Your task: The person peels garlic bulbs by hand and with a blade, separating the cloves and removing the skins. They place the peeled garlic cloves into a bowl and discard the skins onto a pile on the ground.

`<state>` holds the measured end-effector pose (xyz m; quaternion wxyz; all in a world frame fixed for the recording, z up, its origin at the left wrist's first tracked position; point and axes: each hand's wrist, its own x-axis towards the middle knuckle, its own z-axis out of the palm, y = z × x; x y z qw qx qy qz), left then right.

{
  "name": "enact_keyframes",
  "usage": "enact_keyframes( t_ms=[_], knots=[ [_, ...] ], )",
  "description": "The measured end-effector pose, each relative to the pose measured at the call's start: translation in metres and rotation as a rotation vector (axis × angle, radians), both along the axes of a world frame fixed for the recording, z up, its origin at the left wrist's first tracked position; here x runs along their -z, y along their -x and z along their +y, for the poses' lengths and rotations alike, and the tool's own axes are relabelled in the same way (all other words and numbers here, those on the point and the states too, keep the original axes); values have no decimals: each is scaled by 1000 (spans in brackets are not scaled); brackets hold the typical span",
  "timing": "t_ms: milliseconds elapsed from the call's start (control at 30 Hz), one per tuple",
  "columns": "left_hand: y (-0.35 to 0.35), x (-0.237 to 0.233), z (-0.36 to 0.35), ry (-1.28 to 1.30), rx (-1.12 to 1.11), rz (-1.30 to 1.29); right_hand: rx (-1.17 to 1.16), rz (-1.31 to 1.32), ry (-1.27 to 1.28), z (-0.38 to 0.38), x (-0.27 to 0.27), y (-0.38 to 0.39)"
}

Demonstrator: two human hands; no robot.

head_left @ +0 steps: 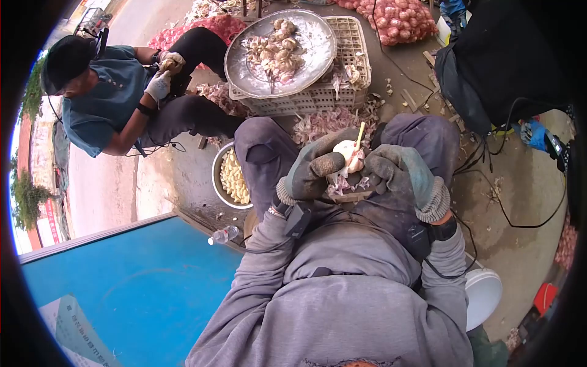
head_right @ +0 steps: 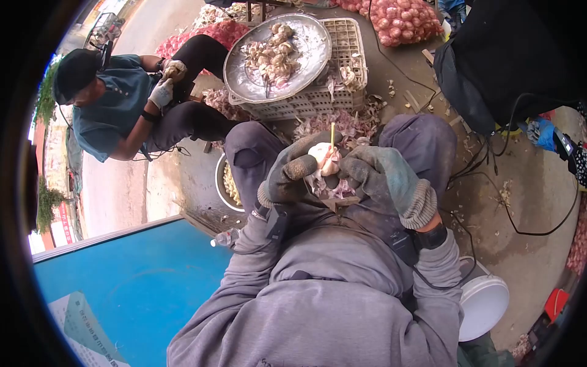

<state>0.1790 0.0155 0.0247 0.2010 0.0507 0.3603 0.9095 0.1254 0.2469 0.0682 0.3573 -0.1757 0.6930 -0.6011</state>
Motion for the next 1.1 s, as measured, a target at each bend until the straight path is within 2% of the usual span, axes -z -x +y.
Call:
enact_keyframes(
  t_ms=[167, 267, 367, 433, 533, 567, 633, 667, 700, 733, 767, 800, 900, 933, 1033, 1100],
  knots=[
    [-3, 4, -4, 204, -2, 19, 7, -44, -54, -5, -5, -1],
    [0, 4, -5, 327, 11, 98, -13, -139, 47, -7, -4, 0],
    [-2, -6, -4, 274, 35, 59, -55, -109, -93, -9, -2, 3],
    [-5, -2, -8, 309, 42, 52, -58, -403, -76, -5, 13, 3],
    [-6, -2, -7, 318, 33, 56, -23, -404, -21, -6, 11, -2],
    [-6, -1, -3, 306, 24, 56, 24, -342, -89, -6, 23, -6],
    [-8, 5, -4, 260, 59, -79, 17, -440, 250, 2, 31, -10],
    [-8, 12, -7, 284, 57, -50, -24, -257, 197, 7, 33, -11],
    [-8, 17, -7, 320, 45, -23, -10, -187, 155, 8, 38, -12],
    [-6, 8, -1, 336, 36, -38, -31, -44, 45, 4, 35, -8],
    [-7, -2, 1, 362, 20, -55, 58, -130, 137, 0, 49, -14],
    [-8, 19, -1, 467, -53, -21, 34, 59, 57, -1, 44, -15],
    [-6, 15, 5, 477, -112, 5, 22, 625, -146, -4, 37, -25],
    [-5, 15, 7, 458, -131, 13, 63, 552, -175, -10, 33, -31],
    [-5, 18, 12, 545, -260, 52, 40, 703, -374, -15, 60, -35],
    [-5, 7, 18, 519, -277, 33, 91, 611, -255, -24, 94, -41]
  ],
)
